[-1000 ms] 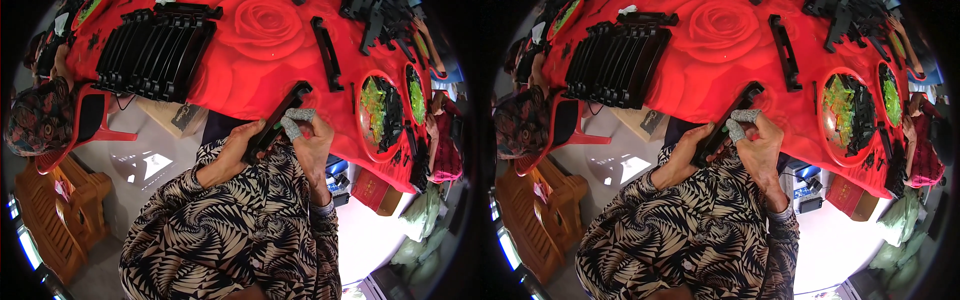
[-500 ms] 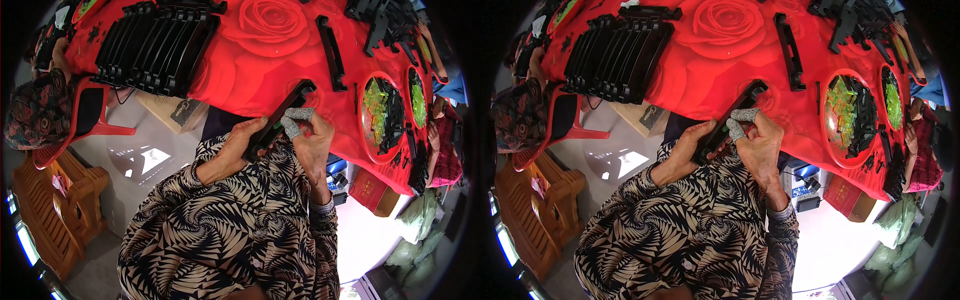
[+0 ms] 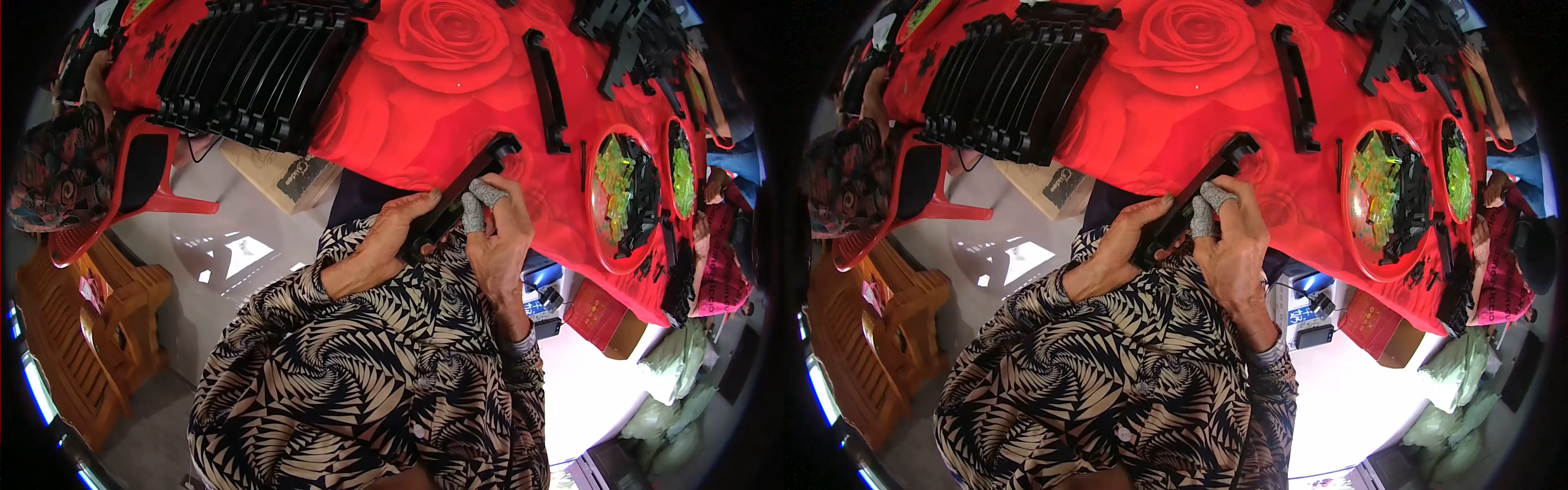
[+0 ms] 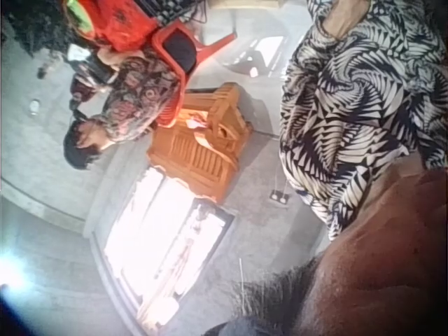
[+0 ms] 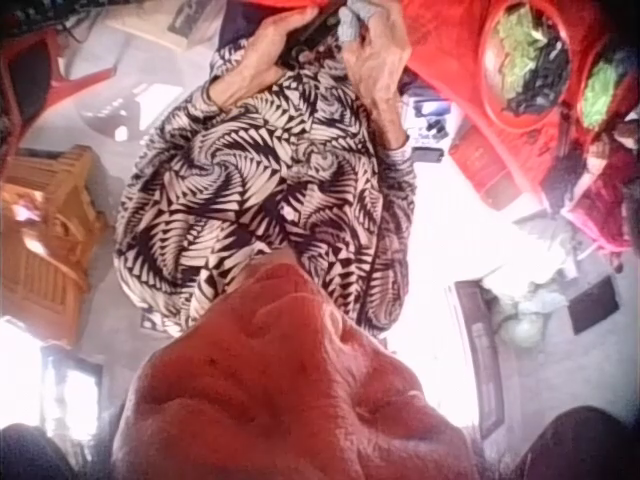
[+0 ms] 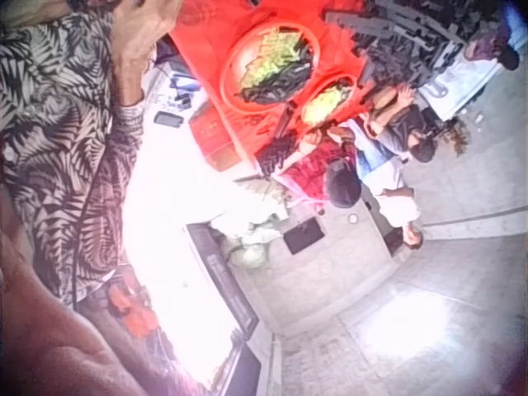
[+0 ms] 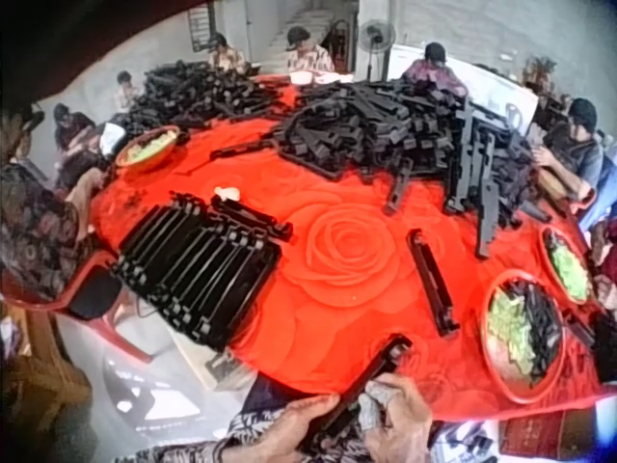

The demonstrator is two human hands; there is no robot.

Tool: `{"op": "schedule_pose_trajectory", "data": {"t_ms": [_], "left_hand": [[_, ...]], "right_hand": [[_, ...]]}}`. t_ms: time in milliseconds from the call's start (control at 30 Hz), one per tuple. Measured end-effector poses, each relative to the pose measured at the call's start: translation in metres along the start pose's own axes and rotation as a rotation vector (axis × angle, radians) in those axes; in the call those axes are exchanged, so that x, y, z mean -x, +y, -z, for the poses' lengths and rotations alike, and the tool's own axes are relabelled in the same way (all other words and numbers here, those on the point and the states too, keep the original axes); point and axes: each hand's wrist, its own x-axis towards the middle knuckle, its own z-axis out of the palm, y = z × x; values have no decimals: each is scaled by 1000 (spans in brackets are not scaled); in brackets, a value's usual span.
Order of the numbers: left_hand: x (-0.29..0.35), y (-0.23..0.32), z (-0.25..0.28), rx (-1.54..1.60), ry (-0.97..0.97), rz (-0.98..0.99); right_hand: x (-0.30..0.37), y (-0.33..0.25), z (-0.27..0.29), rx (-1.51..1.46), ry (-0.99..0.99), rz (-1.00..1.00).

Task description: The person cleans black plastic housings and components with a cloth, then assembles them by hand.

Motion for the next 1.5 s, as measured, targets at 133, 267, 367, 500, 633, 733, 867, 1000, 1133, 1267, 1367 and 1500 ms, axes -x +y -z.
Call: {"op": "schedule_pose_trajectory", "data": {"t_ms": [133,267,367,500,633,733,867,1000,1133,1267,1367,1500], "left_hand": [[-2,-2,1,7,42,8],[1,-1,-3,29,86,9],[1,-1,-4,22,103,28],[0,-3,0,6,66,19],[0,-2,-1,7,69,4],[-5,-7,7,21,35,-7],[-6,-8,7,31,18,-35],[-7,-8,11,3,4,-23],[-4,-6,7,-20,24,-19],[0,-9,3,-35,5,-56],[0,-12,4,-35,-5,-110],[-1,-8,-1,-21,4,-103]], "right_hand": [[12,-2,-12,125,-38,85],[18,-4,-9,462,-48,334],[21,-7,-8,673,-122,457],[26,-6,-7,738,-183,536],[22,-7,-6,737,-184,574],[20,-7,-6,717,-196,589],[16,-10,-7,537,-214,497],[19,-11,-11,503,-159,423],[26,-15,-8,664,-188,474],[31,-17,-5,743,-232,488],[27,-19,-2,637,-196,494],[29,-13,-5,524,-173,387]]}}
